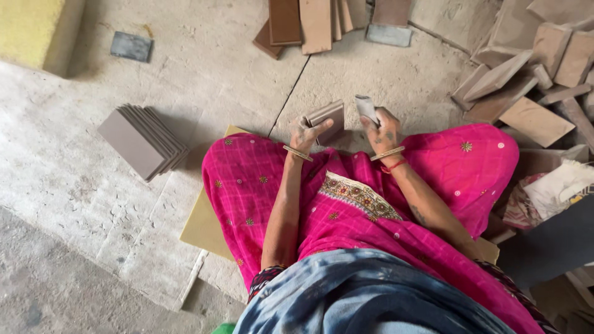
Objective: The person sits on a mat and sands the edges and surfaces of small rectangular tiles using a sanding block. They handle the tiles one at a time, rubbing the sanding block over the surfaces and edges, then place the finished tiles into a stack.
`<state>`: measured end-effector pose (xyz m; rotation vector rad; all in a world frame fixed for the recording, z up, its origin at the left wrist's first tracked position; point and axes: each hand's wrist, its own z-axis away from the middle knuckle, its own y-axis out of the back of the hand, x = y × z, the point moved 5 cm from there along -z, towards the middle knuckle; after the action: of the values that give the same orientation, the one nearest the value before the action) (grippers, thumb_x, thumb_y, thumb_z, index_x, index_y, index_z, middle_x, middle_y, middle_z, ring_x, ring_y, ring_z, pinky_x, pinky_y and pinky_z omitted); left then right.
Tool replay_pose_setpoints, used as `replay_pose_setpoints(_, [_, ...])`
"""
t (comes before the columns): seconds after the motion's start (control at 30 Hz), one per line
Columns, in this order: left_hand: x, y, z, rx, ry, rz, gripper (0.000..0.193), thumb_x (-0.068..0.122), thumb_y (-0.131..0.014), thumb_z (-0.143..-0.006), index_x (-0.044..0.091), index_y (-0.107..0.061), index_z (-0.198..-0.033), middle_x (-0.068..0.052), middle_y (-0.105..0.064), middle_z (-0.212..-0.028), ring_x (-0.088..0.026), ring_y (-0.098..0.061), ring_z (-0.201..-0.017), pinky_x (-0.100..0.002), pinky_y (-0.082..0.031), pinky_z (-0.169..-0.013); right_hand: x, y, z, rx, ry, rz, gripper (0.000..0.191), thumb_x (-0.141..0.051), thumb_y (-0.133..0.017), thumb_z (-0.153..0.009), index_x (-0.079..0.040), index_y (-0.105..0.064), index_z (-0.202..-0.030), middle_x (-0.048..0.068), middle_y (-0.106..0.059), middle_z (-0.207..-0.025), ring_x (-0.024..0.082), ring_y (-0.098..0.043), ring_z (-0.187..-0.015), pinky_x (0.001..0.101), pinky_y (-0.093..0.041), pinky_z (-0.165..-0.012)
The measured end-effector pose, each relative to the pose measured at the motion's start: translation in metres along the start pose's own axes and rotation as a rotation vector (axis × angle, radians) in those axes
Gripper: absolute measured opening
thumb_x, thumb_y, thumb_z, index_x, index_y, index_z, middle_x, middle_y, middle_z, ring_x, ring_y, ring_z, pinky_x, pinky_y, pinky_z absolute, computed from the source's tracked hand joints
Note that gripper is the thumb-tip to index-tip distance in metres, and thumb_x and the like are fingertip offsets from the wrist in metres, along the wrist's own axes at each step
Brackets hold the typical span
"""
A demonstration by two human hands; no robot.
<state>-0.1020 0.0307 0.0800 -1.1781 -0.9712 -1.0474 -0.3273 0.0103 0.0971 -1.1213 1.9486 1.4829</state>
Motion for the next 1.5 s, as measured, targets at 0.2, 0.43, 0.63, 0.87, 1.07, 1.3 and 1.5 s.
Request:
replay_pose_setpoints(0.2, [0.004,0.001,0.001,-0.046,-0.012,-0.016,0.054,0.014,-0.087,-0.081,-0.003,-0.069,-0.129,-0.015,-0.077,-0.118,-0.020,-0.074,-0.106,-0.032,-0.060,-0.092,-0.016,-0.015,0.002,0.015,0.063,-0.036,0.034,-0.018,-0.080,-0.097,0.002,-0.055,-0.084,0.012,-0.055,-0.076,0.023,-0.052,-0.066,0.0409,-0.043,-0.062])
replay_pose_setpoints(0.43, [0.010,0.007,0.001,-0.090,-0.028,-0.104,0.052,0.014,-0.088,-0.078,0.000,-0.070,-0.125,-0.015,-0.078,-0.111,-0.020,-0.076,-0.100,-0.033,-0.064,-0.086,-0.027,-0.032,0.008,0.011,0.065,-0.090,0.029,-0.026,-0.070,-0.103,-0.001,-0.065,-0.090,0.008,-0.059,-0.080,0.019,-0.056,-0.071,0.0371,-0.047,-0.062])
replay_pose_setpoints(0.63, [0.025,0.007,-0.001,-0.272,0.004,-0.789,0.044,0.024,-0.086,-0.082,0.006,-0.077,-0.121,-0.014,-0.080,-0.089,-0.020,-0.073,-0.073,-0.035,-0.061,-0.071,-0.068,-0.027,0.007,0.072,0.111,0.021,0.029,-0.027,-0.066,-0.104,0.000,-0.074,-0.110,0.010,-0.067,-0.094,0.021,-0.057,-0.085,0.0361,-0.050,-0.070])
replay_pose_setpoints(0.87, [0.022,-0.011,-0.003,-0.201,-0.132,-0.634,0.047,0.028,-0.082,-0.084,0.006,-0.071,-0.125,-0.010,-0.079,-0.100,-0.017,-0.077,-0.082,-0.031,-0.064,-0.070,-0.095,-0.011,-0.006,0.165,0.298,0.080,0.033,-0.024,-0.063,-0.106,-0.003,-0.070,-0.131,0.010,-0.072,-0.117,0.024,-0.061,-0.100,0.0352,-0.054,-0.083])
replay_pose_setpoints(1.07, [0.010,-0.034,-0.023,-0.151,0.066,-0.725,0.048,0.032,-0.079,-0.083,0.014,-0.069,-0.126,-0.009,-0.078,-0.105,-0.019,-0.078,-0.084,-0.033,-0.066,-0.072,-0.051,0.001,-0.021,0.185,0.272,0.279,0.032,-0.020,-0.061,-0.106,-0.009,-0.069,-0.135,0.007,-0.075,-0.117,0.020,-0.065,-0.100,0.0308,-0.055,-0.081])
replay_pose_setpoints(1.3, [0.025,-0.069,-0.015,-0.072,-0.108,-0.901,0.047,0.045,-0.080,-0.083,0.015,-0.075,-0.120,-0.011,-0.080,-0.093,-0.024,-0.078,-0.078,-0.037,-0.061,-0.071,-0.030,0.021,-0.019,0.155,0.310,0.381,0.038,-0.010,-0.052,-0.104,0.000,-0.062,-0.139,0.019,-0.068,-0.136,0.031,-0.064,-0.129,0.0467,-0.050,-0.105])
replay_pose_setpoints(1.5, [-0.005,-0.071,-0.027,-0.065,0.002,-1.322,0.024,0.032,-0.069,-0.096,0.013,-0.074,-0.109,-0.010,-0.074,-0.082,-0.023,-0.072,-0.060,-0.039,-0.058,-0.057,-0.058,0.005,-0.014,0.077,0.371,0.344,0.036,-0.001,-0.057,-0.108,-0.012,-0.062,-0.142,0.010,-0.063,-0.145,0.029,-0.054,-0.142,0.0424,-0.043,-0.121])
